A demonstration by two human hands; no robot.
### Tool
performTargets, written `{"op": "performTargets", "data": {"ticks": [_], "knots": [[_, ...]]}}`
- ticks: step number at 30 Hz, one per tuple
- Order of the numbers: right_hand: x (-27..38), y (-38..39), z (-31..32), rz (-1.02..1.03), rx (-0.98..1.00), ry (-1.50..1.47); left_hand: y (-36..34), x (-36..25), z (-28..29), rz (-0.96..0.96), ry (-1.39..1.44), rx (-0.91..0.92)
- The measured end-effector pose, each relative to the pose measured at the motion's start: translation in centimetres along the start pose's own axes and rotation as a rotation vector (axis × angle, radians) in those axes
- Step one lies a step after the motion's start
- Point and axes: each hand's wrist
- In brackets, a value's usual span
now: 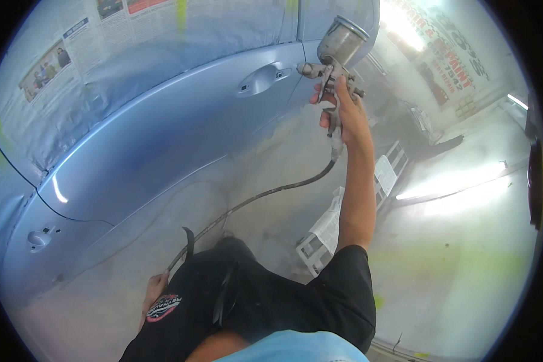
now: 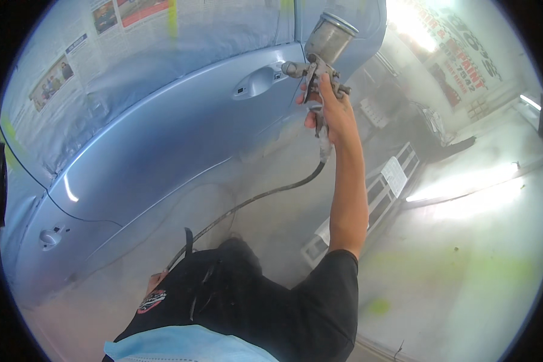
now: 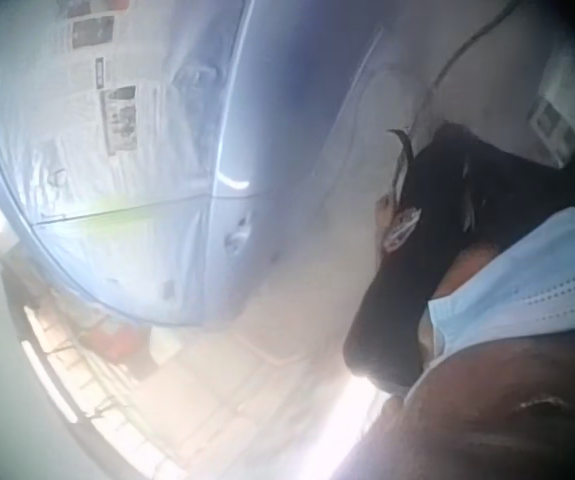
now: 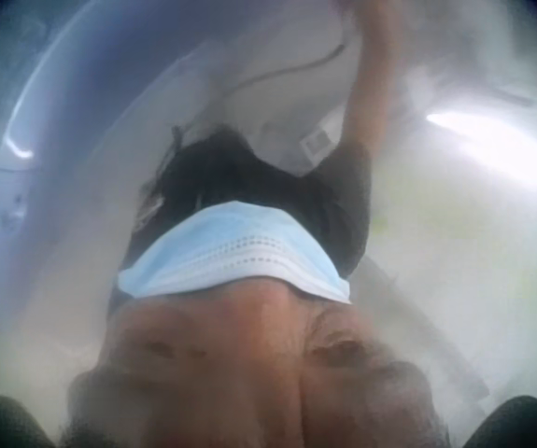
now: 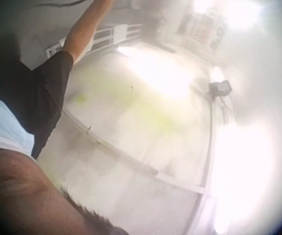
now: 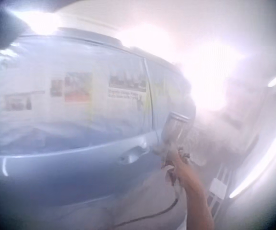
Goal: The person spray paints the side panels of a blue car using a pneumatic spray gun and then pours liquid from a can into a smaller container.
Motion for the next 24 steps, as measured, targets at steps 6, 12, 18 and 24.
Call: {"op": "performTargets", "data": {"ticks": [6, 12, 18, 24], "knots": [[-1.8, -10.2, 4.9, -0.02, -0.251, 0.251, 4.1, -8.3, -0.6, 0.022, 0.155, 0.027], [-1.3, -13.2, 5.5, 0.103, -0.414, 0.305, 5.4, -7.9, -3.0, -0.024, 0.233, -0.031], [-0.1, -8.9, -0.5, 0.031, -0.134, 0.229, 5.6, -4.9, -2.6, 0.041, 0.062, -0.057], [2.1, 0.3, -11.3, -0.057, 0.113, 0.205, 8.0, 1.1, -0.1, 0.031, -0.04, -0.069]]}}
Point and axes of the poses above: each hand's wrist, its own y-axis away from the middle knuckle, its own z-axis out of the back of the hand, x = y × z
